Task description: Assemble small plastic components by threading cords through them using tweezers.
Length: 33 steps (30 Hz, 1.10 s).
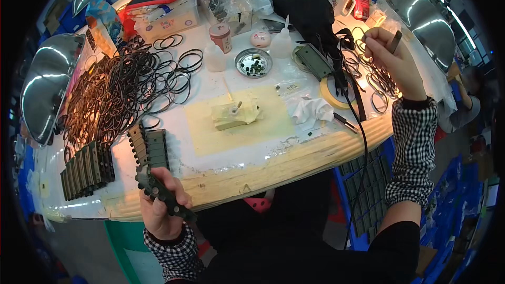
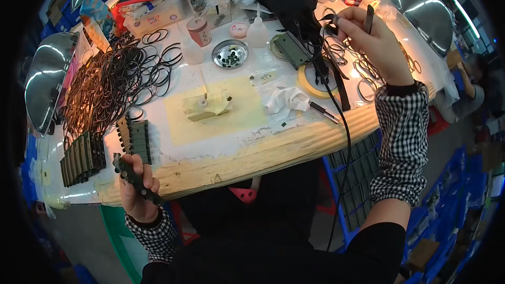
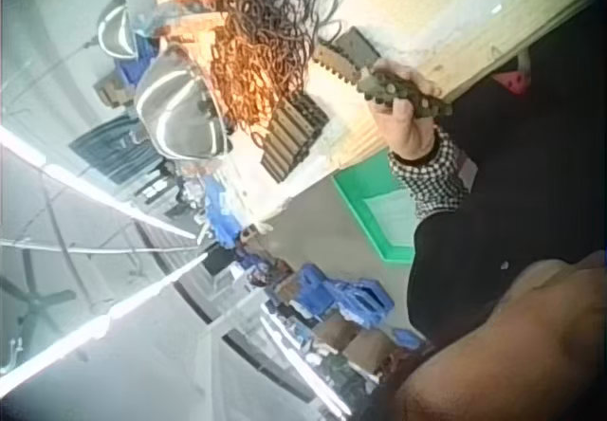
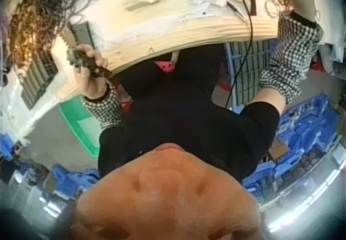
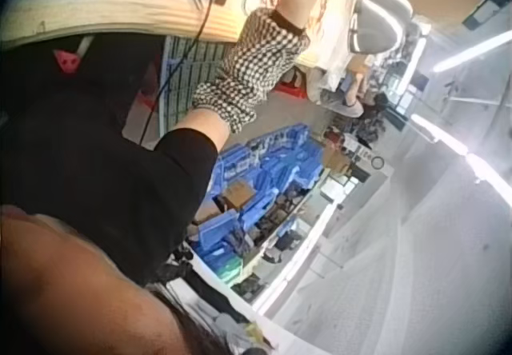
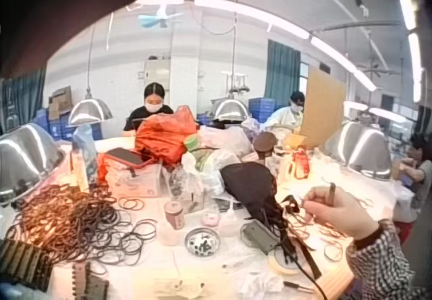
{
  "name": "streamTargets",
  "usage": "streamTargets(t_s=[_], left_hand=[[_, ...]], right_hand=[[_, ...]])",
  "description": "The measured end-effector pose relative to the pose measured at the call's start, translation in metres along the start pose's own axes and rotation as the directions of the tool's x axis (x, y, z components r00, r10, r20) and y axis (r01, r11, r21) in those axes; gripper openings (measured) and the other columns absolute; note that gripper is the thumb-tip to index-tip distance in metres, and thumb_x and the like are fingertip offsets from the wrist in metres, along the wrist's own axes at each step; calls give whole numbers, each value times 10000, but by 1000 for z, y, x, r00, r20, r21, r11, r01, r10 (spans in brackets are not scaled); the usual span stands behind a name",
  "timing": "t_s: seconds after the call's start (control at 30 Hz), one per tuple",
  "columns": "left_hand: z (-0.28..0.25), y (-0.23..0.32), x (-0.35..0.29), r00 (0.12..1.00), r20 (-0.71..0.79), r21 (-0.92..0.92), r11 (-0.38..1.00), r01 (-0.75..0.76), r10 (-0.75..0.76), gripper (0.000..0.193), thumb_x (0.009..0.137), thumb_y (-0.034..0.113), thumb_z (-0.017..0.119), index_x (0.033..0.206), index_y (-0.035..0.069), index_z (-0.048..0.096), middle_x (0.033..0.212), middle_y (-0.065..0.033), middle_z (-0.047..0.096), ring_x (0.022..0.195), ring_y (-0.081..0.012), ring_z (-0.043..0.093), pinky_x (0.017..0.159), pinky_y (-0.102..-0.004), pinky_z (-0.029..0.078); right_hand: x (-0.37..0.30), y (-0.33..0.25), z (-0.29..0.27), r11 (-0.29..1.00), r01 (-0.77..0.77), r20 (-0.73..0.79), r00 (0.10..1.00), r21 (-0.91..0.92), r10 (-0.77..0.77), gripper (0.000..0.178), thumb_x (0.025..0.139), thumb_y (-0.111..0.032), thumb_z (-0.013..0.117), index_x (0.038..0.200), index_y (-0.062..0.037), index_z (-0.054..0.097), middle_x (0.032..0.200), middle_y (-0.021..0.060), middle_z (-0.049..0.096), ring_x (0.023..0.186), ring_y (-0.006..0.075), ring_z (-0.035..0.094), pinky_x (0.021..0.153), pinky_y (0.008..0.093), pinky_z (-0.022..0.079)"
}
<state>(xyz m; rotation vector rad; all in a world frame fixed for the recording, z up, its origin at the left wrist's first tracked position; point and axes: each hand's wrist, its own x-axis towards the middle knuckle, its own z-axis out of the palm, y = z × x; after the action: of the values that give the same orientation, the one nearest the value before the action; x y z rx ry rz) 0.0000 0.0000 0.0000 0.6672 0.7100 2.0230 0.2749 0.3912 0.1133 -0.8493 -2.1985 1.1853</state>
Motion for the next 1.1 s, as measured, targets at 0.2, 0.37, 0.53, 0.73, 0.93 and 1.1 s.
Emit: streamTargets(t_s=[0.2, 0.37, 0.53, 0.73, 0.93, 1.1], left_hand=[[54, -29, 41, 947, 215, 100, 970, 221, -237, 501, 780, 150, 706, 1190, -67, 516, 1454, -283, 273, 764, -212, 660, 693, -334, 560], [49, -32, 29, 898, 215, 38, 922, 385, -384, 538, 796, 172, 706, 1210, -90, 486, 1229, -196, 527, 760, -215, 651, 698, -329, 546], [29, -22, 14, 949, 120, -50, 953, 300, -293, 582, 802, 213, 704, 1221, -109, 459, 1122, -198, 556, 749, -214, 632, 639, -321, 547], [22, -22, 10, 955, 122, -121, 951, 285, -270, 594, 802, 212, 699, 1238, -107, 453, 1125, -217, 557, 754, -210, 623, 603, -309, 553], [24, -26, 9, 951, 128, -149, 942, 300, -283, 594, 800, 208, 696, 1244, -101, 452, 1131, -223, 556, 740, -211, 625, 612, -310, 552], [30, -24, 12, 904, 240, -101, 917, 385, -353, 616, 814, 161, 684, 1297, -96, 400, 1233, -270, 474, 685, -205, 593, 535, -307, 539]], right_hand=[[-45, -73, 112, 954, -154, 669, 741, 258, -61, 155, 932, -137, 559, 980, 10, 574, 761, 4, 599, 738, 53, 571, 652, 188, 437], [-43, -68, 149, 914, -266, 791, 605, 307, -90, 185, 943, -157, 553, 1029, 6, 567, 774, 10, 588, 724, 62, 556, 655, 212, 445], [-44, -61, 165, 966, -105, 671, 736, 237, -85, 249, 860, -92, 663, 1087, 1, 615, 822, 4, 632, 773, 58, 582, 717, 214, 464], [-47, -61, 174, 914, -245, 633, 774, 324, -18, 193, 877, -101, 634, 1018, 32, 639, 882, 64, 671, 822, 99, 634, 756, 226, 482], [-47, -66, 175, 886, -292, 621, 784, 359, 6, 220, 882, -134, 625, 995, 52, 654, 835, 85, 689, 800, 123, 646, 752, 253, 501], [-45, -64, 177, 928, -180, 635, 769, 327, -75, 222, 876, -131, 635, 1007, 45, 665, 833, 74, 686, 779, 107, 632, 727, 241, 494]])
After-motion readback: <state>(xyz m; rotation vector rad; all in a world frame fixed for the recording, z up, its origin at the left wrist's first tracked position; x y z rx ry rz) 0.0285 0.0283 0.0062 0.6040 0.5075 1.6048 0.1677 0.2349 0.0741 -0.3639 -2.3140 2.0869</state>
